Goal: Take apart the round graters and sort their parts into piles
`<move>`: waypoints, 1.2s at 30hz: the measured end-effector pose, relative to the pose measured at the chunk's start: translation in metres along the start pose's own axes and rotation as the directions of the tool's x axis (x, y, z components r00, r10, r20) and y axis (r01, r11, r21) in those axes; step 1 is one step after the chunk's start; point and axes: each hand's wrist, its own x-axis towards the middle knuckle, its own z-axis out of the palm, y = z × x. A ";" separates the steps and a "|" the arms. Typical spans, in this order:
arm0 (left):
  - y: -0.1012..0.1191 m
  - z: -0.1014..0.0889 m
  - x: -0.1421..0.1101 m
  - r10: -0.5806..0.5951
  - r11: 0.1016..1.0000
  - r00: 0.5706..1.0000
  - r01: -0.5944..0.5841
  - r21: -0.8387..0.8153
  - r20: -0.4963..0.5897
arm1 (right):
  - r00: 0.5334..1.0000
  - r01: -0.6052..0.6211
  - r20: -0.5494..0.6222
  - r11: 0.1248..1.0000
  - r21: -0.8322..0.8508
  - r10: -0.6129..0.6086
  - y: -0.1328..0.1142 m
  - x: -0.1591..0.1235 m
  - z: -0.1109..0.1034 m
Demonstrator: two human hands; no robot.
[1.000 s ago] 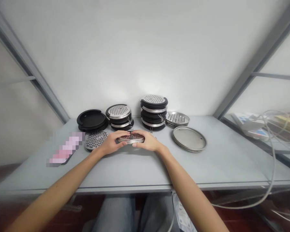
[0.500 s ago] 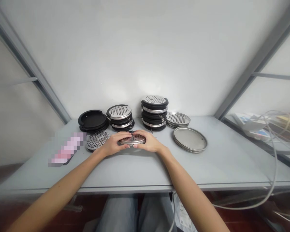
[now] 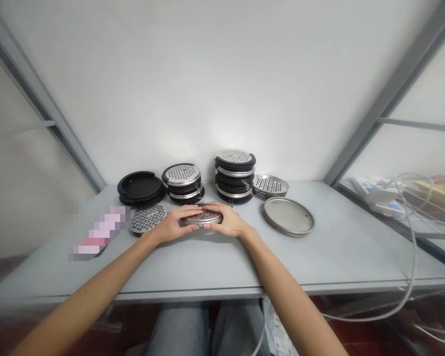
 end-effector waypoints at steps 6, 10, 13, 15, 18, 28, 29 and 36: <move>0.002 -0.004 0.000 -0.034 0.998 0.997 0.037 -0.043 0.064 | 1.000 -0.008 0.020 0.997 -0.076 0.009 0.005 -0.001 0.004; 0.003 -0.006 0.001 -0.068 0.996 0.998 0.069 -0.049 0.019 | 0.999 -0.027 -0.036 0.991 -0.134 0.023 0.007 -0.002 0.007; 0.004 -0.006 0.001 -0.106 0.992 0.994 0.103 -0.069 -0.039 | 0.994 0.031 -0.096 0.992 -0.124 -0.043 -0.001 -0.002 0.006; 0.004 -0.005 0.002 -0.117 0.992 0.989 0.112 -0.057 -0.087 | 0.992 0.054 -0.110 0.992 -0.115 -0.067 -0.007 -0.002 0.005; 0.002 -0.004 0.002 -0.155 0.988 0.977 0.157 0.001 -0.149 | 0.993 0.053 -0.103 0.991 -0.120 -0.065 -0.014 -0.003 0.003; 0.012 -0.008 0.001 -0.348 0.929 0.934 0.331 -0.163 -0.083 | 0.997 0.033 -0.067 0.978 -0.204 -0.047 -0.015 -0.006 0.005; 0.012 -0.009 0.001 -0.345 0.928 0.937 0.332 -0.168 -0.059 | 0.997 0.040 -0.053 0.976 -0.213 -0.053 -0.016 -0.006 0.005; 0.009 -0.015 -0.001 -0.311 0.941 0.950 0.311 -0.135 0.015 | 0.996 0.093 0.028 0.953 -0.287 -0.088 -0.020 -0.006 0.004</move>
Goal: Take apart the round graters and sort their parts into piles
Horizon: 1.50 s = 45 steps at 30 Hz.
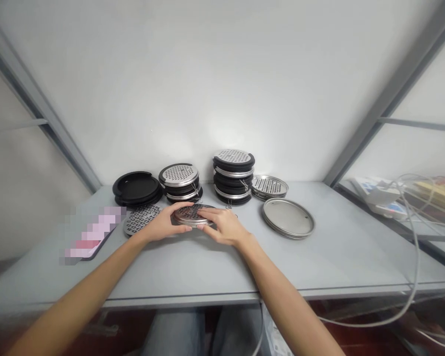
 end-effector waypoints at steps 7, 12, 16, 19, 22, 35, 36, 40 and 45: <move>-0.004 0.006 0.001 0.028 0.999 0.999 -0.026 0.034 -0.036 | 0.999 0.021 -0.044 1.000 -0.021 -0.022 0.000 0.003 0.000; -0.006 0.018 0.002 -0.006 1.000 0.988 0.011 0.030 -0.155 | 0.981 0.062 -0.179 0.997 -0.043 -0.069 -0.005 0.005 0.001; -0.003 0.019 0.001 -0.025 0.999 0.985 0.033 0.043 -0.171 | 0.974 0.099 -0.197 0.992 -0.080 -0.113 -0.005 0.004 0.005; 0.000 0.018 0.000 -0.037 0.998 0.987 0.043 0.036 -0.155 | 0.962 0.137 -0.220 0.984 -0.112 -0.159 -0.003 0.004 0.007; 0.001 0.020 0.001 -0.016 0.999 0.980 0.023 0.033 -0.197 | 0.962 0.148 -0.210 0.979 -0.142 -0.176 -0.003 0.004 0.007; -0.002 0.024 0.000 0.052 0.998 0.975 -0.056 -0.014 -0.216 | 0.980 0.101 -0.164 0.993 -0.060 -0.109 -0.010 0.004 0.001; -0.002 0.024 0.000 0.048 0.999 0.975 -0.052 -0.013 -0.216 | 0.982 0.097 -0.160 0.994 -0.047 -0.103 -0.010 0.005 0.001; -0.001 0.024 -0.001 0.062 0.998 0.974 -0.060 0.018 -0.220 | 0.982 0.072 -0.177 0.997 0.008 -0.069 -0.009 0.005 0.002; -0.003 0.026 -0.001 0.009 0.999 0.956 -0.022 -0.039 -0.292 | 0.966 0.016 -0.260 0.995 0.103 0.011 -0.006 0.004 0.002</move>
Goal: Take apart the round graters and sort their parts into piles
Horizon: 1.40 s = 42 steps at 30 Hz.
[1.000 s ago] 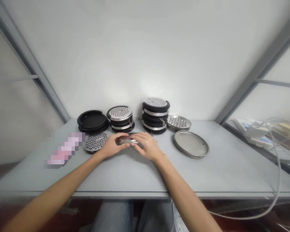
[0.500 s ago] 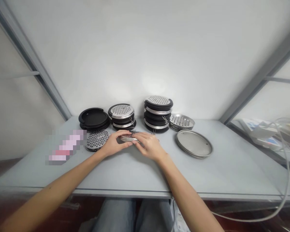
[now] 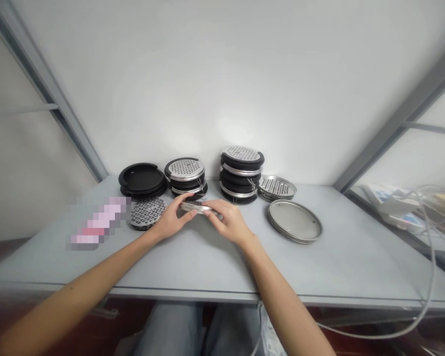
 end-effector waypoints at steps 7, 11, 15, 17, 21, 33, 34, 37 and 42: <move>-0.003 0.005 -0.001 -0.049 0.998 0.998 0.048 -0.039 -0.031 | 1.000 -0.019 0.005 0.999 0.050 0.019 -0.003 0.000 -0.001; -0.001 0.006 -0.002 0.003 1.000 1.000 -0.003 0.017 -0.027 | 0.997 -0.012 0.072 1.000 0.009 0.011 -0.003 -0.001 -0.001; -0.003 0.006 -0.003 0.040 0.998 0.999 -0.040 0.043 -0.015 | 0.995 0.047 0.091 0.998 -0.036 -0.044 -0.002 -0.001 -0.004; -0.004 0.007 -0.004 0.027 0.999 1.000 -0.027 0.025 -0.007 | 0.993 0.081 0.087 0.995 -0.052 -0.076 -0.002 -0.001 -0.005; -0.003 0.010 -0.006 -0.025 0.999 1.000 0.025 -0.026 0.005 | 0.992 0.098 0.087 0.992 -0.084 -0.090 -0.004 -0.001 -0.003; 0.004 0.011 -0.006 -0.022 0.998 0.999 0.024 -0.051 0.035 | 0.996 -0.067 0.065 0.997 -0.026 0.069 -0.009 -0.002 0.000; 0.004 0.010 -0.005 -0.011 0.999 0.999 0.013 -0.048 0.044 | 0.995 -0.079 0.067 0.997 -0.014 0.079 -0.010 -0.001 0.000; 0.003 0.005 -0.005 0.006 1.000 0.996 -0.004 -0.028 0.088 | 0.990 -0.101 0.100 0.994 0.033 0.097 -0.011 0.000 -0.002; -0.002 -0.003 -0.005 -0.052 0.998 0.987 0.049 0.026 0.155 | 0.981 -0.079 0.183 0.993 0.083 0.063 -0.008 0.002 -0.008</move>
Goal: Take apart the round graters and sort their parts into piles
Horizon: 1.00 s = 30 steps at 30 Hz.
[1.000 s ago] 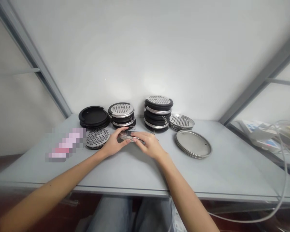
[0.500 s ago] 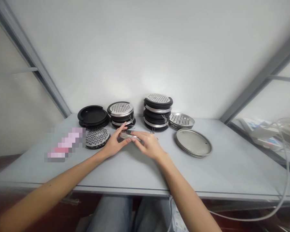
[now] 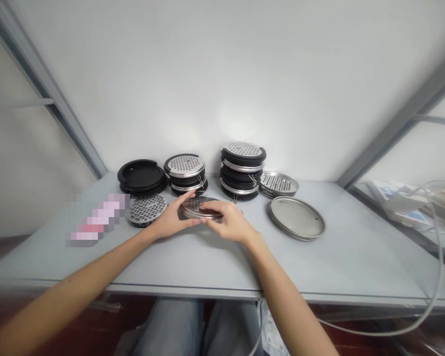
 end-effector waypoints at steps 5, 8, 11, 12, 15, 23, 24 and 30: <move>-0.002 -0.003 -0.001 0.057 0.994 0.998 -0.059 0.092 0.016 | 0.999 -0.033 0.039 0.993 -0.116 0.038 0.011 -0.003 -0.004; 0.000 -0.004 -0.002 0.104 0.987 0.992 -0.112 0.114 0.070 | 0.994 -0.037 0.095 0.993 -0.114 0.048 0.015 -0.004 -0.003; 0.001 -0.004 -0.002 0.155 0.980 0.982 -0.167 0.108 0.109 | 0.993 -0.005 0.113 0.994 -0.106 0.017 0.014 -0.004 -0.002; 0.001 -0.004 -0.002 0.163 0.979 0.980 -0.176 0.107 0.116 | 0.994 -0.001 0.113 0.995 -0.102 0.013 0.012 -0.004 -0.002; -0.001 -0.004 -0.002 0.154 0.979 0.979 -0.169 0.110 0.130 | 0.992 -0.001 0.129 0.998 -0.070 0.010 0.009 -0.002 -0.003; 0.000 -0.002 0.001 0.123 0.988 0.992 -0.126 0.093 0.039 | 0.998 -0.018 -0.054 1.000 0.000 0.018 0.011 -0.002 -0.007; 0.000 -0.003 0.002 0.127 0.988 0.991 -0.129 0.082 0.032 | 0.997 -0.012 -0.080 1.000 0.010 0.013 0.012 -0.002 -0.007; -0.003 -0.007 0.005 0.077 0.997 0.997 -0.077 0.010 -0.015 | 0.967 0.024 -0.252 1.000 -0.012 -0.026 0.019 -0.001 -0.005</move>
